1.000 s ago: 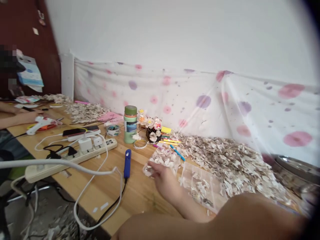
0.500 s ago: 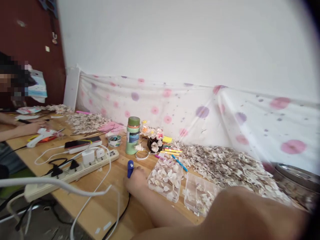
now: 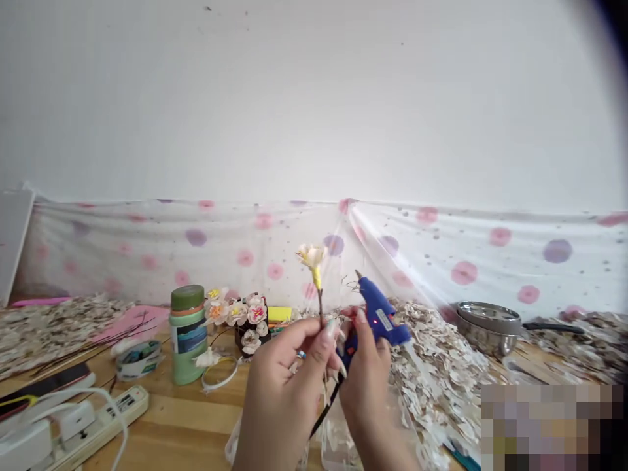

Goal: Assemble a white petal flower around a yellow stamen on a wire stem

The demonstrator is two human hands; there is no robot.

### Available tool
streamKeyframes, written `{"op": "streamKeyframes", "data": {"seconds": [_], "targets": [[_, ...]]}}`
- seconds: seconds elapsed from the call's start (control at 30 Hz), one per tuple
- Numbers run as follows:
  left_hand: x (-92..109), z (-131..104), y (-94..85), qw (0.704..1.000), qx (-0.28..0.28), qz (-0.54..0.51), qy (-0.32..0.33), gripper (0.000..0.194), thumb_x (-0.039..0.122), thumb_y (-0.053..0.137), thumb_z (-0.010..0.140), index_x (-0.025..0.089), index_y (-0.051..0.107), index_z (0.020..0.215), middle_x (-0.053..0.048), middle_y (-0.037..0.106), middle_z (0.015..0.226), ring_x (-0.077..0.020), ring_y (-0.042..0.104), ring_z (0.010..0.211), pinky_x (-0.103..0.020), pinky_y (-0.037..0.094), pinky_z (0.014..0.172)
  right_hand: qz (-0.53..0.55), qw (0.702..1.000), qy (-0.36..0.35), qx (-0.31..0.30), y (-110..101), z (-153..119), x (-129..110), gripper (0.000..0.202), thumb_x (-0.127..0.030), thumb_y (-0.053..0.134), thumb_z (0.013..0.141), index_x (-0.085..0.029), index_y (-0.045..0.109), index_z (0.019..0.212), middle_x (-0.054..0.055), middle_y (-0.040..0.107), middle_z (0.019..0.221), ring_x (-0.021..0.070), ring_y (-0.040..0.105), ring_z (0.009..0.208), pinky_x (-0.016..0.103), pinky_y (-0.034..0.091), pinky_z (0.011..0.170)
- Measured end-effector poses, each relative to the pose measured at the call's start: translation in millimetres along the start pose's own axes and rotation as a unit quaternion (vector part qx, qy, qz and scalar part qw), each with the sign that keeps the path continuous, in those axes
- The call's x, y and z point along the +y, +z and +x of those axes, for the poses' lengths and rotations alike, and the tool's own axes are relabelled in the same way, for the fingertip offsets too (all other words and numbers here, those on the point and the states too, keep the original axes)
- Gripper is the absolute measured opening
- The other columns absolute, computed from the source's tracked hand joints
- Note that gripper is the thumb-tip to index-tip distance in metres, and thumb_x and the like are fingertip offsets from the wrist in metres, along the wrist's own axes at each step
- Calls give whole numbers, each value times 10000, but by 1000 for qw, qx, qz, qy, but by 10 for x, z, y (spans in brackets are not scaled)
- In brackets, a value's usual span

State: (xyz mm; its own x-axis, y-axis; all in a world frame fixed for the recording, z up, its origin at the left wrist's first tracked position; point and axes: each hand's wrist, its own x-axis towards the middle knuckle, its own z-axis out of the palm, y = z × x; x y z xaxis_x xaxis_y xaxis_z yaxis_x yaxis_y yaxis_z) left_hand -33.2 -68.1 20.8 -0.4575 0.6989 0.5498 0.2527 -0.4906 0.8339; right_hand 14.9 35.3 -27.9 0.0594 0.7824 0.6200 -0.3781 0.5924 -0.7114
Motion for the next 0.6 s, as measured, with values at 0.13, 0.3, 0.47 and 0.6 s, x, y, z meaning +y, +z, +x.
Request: {"op": "streamKeyframes", "data": {"seconds": [0.13, 0.3, 0.47, 0.6], "targets": [[-78, 43, 55, 999, 33, 6, -34, 337, 518, 682, 787, 191, 676, 706, 1, 611, 597, -111, 487, 511, -202, 318, 422, 141, 985, 28, 91, -250, 127, -322, 295, -483, 636, 854, -198, 564, 832, -63, 450, 562, 80, 382, 456, 199, 310, 426], [-140, 81, 129, 995, 65, 50, -49, 377, 559, 692, 763, 184, 700, 724, 4, 608, 580, -118, 478, 533, -205, 370, 483, -15, 999, 8, -37, -538, 118, -663, 280, -443, 685, 800, -203, 572, 713, -57, 451, 492, 93, 415, 419, 208, 341, 388], [-215, 101, 176, 996, 37, 74, -40, 381, 563, 682, 772, 191, 693, 694, 11, 587, 553, -145, 514, 596, -215, 391, 536, -190, 960, -175, -112, -580, 103, -864, 245, -239, 625, 756, -192, 475, 568, -44, 501, 514, 67, 467, 429, 176, 393, 423], [-261, 118, 186, 997, 32, 63, -39, 380, 561, 693, 756, 183, 722, 737, 5, 613, 566, -166, 544, 624, -224, 416, 558, -230, 937, -236, -119, -565, 121, -852, 264, -222, 621, 779, -186, 459, 574, -47, 499, 515, 50, 462, 420, 145, 377, 407]]}}
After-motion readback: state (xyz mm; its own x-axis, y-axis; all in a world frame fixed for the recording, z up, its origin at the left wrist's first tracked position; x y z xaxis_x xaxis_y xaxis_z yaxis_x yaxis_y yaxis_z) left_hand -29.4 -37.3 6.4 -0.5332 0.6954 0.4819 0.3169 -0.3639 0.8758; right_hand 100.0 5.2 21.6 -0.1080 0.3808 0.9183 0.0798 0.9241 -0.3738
